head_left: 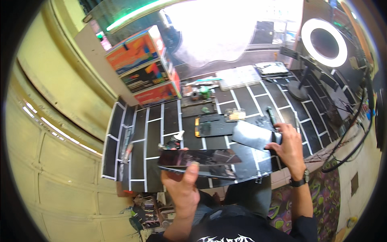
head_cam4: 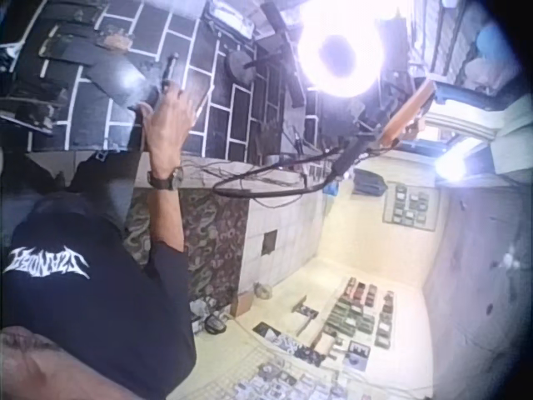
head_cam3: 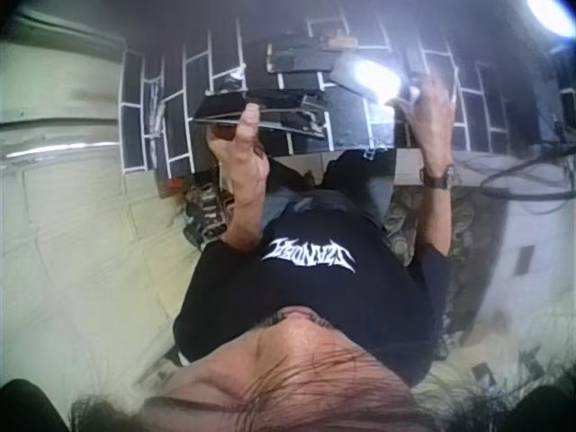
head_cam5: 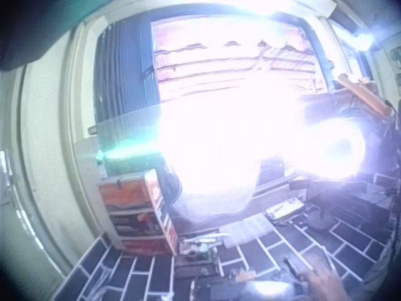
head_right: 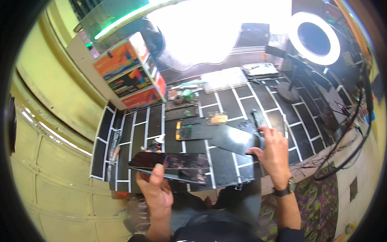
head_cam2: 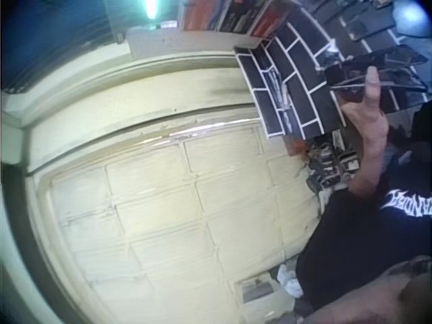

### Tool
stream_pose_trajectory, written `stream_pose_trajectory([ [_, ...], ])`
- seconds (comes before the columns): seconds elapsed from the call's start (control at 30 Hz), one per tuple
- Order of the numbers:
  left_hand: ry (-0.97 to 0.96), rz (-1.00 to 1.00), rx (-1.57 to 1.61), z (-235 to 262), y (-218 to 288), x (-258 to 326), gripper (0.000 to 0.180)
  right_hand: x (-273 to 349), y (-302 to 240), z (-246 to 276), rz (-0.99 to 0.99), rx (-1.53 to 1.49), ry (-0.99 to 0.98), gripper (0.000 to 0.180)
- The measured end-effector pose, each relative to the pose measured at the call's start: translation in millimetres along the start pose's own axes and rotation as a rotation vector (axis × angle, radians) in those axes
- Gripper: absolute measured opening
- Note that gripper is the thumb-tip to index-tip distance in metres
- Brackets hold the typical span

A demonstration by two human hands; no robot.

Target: The person disassembles a smartphone, removes the battery, and handles the screen assembly. They peel protective film from the screen and inspect internal components on a workbench.

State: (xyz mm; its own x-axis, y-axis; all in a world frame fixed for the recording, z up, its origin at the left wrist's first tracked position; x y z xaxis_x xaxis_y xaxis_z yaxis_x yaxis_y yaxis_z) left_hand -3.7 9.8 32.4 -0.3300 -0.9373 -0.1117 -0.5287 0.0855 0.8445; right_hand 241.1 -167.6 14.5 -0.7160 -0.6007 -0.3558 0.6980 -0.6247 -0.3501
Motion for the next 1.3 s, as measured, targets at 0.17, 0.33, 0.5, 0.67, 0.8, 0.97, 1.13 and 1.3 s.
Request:
stream_pose_trajectory([
  [0.17,-0.03,-0.068,-0.018,-0.6,4.6,5.1,0.066,0.5,6.8,-1.3,-0.053,-0.181,0.045,0.069],
  [0.33,-0.058,-0.086,-0.027,5.9,5.1,6.5,0.076,11.3,28.9,5.7,-0.092,-0.551,0.02,0.037],
  [0.5,-0.086,-0.188,-0.131,5.2,1.9,7.2,0.087,41.5,-23.0,53.8,-0.256,-1.094,0.35,0.032],
  [0.67,-0.114,-0.359,-0.241,-6.0,-3.0,6.8,0.087,58.2,-88.9,46.8,0.473,-1.314,0.076,0.025],
  [0.8,-0.067,-0.467,-0.291,-16.3,-13.6,4.1,0.089,59.7,-141.3,35.8,0.591,-1.085,0.18,0.016],
  [0.97,0.0,-0.041,0.12,18.0,-36.0,-13.4,0.077,53.7,-161.9,38.2,0.646,-0.847,0.279,0.021],
  [1.13,-0.101,-0.382,-0.127,9.2,-32.0,-3.6,0.075,55.1,-165.1,38.6,0.65,-0.802,0.292,0.025],
  [1.3,-0.04,-0.37,-0.082,-6.7,-21.5,8.4,0.082,51.3,-169.5,46.3,0.67,-0.797,0.216,0.025],
])
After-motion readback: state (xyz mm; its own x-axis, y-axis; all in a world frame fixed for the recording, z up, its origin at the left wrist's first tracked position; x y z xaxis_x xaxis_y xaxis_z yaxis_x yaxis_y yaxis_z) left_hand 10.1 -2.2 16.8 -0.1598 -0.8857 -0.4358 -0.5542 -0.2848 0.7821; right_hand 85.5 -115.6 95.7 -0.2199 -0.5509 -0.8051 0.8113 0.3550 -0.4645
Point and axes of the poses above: each hand's wrist, its own x-axis away from the middle knuckle, its own z-axis out of the back of the hand, y = z × x, the point moved 3 cm from there along -x, towards the middle knuckle, and after that the axes turned 1 degree about y, right-handed, at the moved point
